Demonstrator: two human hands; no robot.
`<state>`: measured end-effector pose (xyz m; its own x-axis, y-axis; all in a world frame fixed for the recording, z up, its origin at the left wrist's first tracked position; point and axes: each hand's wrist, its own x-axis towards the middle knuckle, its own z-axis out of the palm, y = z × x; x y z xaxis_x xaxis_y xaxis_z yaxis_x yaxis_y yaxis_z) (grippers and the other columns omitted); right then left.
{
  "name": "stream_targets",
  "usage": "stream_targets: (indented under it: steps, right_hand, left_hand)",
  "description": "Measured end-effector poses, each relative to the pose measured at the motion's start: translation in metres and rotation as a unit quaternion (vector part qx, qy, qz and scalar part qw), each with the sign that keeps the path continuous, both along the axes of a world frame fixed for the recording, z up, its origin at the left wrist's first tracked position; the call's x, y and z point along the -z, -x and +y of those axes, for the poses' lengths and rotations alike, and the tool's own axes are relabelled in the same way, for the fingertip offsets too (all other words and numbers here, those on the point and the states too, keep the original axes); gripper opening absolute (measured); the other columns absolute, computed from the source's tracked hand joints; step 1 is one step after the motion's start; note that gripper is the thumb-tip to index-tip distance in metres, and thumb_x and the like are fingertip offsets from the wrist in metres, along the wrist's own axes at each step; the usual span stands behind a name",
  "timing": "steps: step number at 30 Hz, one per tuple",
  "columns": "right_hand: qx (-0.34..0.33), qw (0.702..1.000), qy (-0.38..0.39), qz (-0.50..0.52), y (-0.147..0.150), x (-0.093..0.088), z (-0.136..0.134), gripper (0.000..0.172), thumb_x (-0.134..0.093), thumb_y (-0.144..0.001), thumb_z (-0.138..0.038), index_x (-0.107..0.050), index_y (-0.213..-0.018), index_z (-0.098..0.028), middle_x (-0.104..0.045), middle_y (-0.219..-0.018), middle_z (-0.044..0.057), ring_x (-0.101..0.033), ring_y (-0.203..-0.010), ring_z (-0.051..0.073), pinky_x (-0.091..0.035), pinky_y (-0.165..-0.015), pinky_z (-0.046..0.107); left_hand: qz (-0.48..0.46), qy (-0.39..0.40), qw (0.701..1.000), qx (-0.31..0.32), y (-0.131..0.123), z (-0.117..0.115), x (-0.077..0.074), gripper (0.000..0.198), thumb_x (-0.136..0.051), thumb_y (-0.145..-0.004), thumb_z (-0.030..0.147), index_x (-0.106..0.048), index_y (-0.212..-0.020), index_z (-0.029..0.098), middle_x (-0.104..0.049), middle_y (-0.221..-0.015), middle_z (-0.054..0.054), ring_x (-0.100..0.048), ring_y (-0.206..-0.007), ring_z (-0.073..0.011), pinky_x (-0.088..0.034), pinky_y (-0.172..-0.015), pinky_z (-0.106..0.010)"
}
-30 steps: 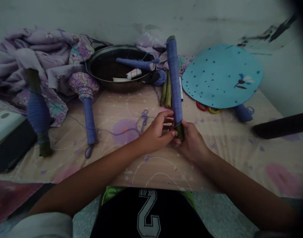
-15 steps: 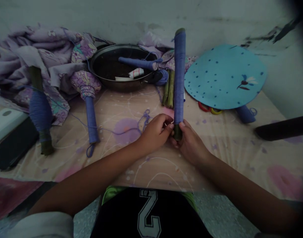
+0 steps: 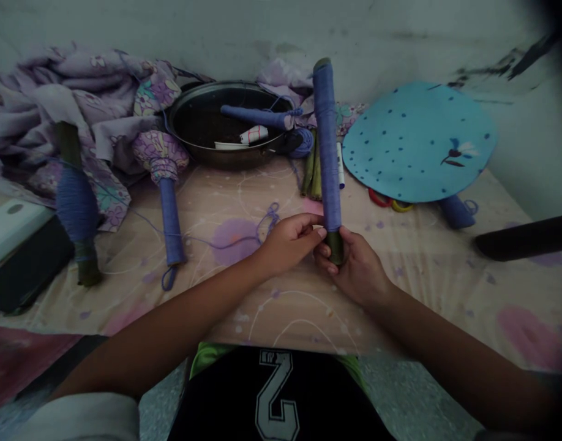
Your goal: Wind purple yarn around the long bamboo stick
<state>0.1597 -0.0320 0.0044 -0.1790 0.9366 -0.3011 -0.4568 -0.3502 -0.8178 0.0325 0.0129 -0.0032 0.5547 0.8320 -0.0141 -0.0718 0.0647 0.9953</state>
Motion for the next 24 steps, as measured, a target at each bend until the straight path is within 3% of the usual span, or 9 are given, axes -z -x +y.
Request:
stream_targets:
  steps: [3,9,14,18,24]
  right_hand:
    - [-0.002,1.0,0.013,0.018,-0.002,0.001,0.0,0.025,-0.043,-0.079,-0.042,-0.046,-0.072,-0.019,-0.041,-0.054,-0.005,-0.028,-0.039,0.004,-0.02,-0.039,0.022]
    - [0.014,0.999,0.011,0.043,-0.004,0.002,0.001,0.027,-0.048,-0.075,-0.045,-0.046,-0.07,-0.018,-0.037,-0.048,-0.007,-0.026,-0.035,0.003,-0.017,-0.037,0.019]
    - [0.014,0.999,0.001,0.04,-0.004,0.0,0.0,0.037,-0.052,-0.074,-0.054,-0.045,-0.068,-0.018,-0.036,-0.047,-0.007,-0.025,-0.033,0.002,-0.014,-0.036,0.019]
    - [0.003,1.0,0.002,0.028,-0.008,-0.003,0.0,0.042,-0.054,-0.074,-0.058,-0.043,-0.068,-0.018,-0.036,-0.048,-0.008,-0.023,-0.034,0.001,-0.014,-0.036,0.019]
    - [-0.012,0.999,-0.008,-0.032,-0.016,-0.007,0.002,0.029,-0.068,-0.074,-0.033,-0.042,-0.075,-0.019,-0.039,-0.051,-0.009,-0.023,-0.035,0.0,-0.01,-0.036,0.016]
  left_hand:
    - [-0.007,0.003,1.0,0.008,-0.001,0.0,-0.002,0.017,-0.048,-0.082,0.016,-0.059,-0.095,0.012,-0.062,-0.072,0.0,-0.06,-0.063,-0.0076,-0.047,-0.061,-0.02]
    - [0.065,-0.062,0.994,-0.061,-0.002,-0.003,-0.003,0.009,-0.053,-0.078,0.019,-0.059,-0.082,0.013,-0.06,-0.065,0.001,-0.054,-0.057,-0.007,-0.043,-0.056,-0.02]
    - [0.106,-0.125,0.983,-0.084,-0.001,-0.004,0.001,0.015,-0.052,-0.078,0.028,-0.054,-0.072,0.014,-0.056,-0.06,0.002,-0.05,-0.054,-0.0075,-0.038,-0.051,-0.019]
    - [0.106,-0.132,0.981,-0.093,-0.002,-0.002,0.002,0.014,-0.052,-0.077,0.026,-0.053,-0.069,0.014,-0.054,-0.061,0.002,-0.046,-0.054,-0.0065,-0.034,-0.05,-0.018]
    - [0.093,-0.116,0.985,-0.089,-0.001,-0.001,0.002,0.014,-0.053,-0.077,0.024,-0.05,-0.067,0.015,-0.047,-0.055,0.005,-0.039,-0.049,-0.0047,-0.03,-0.047,-0.017]
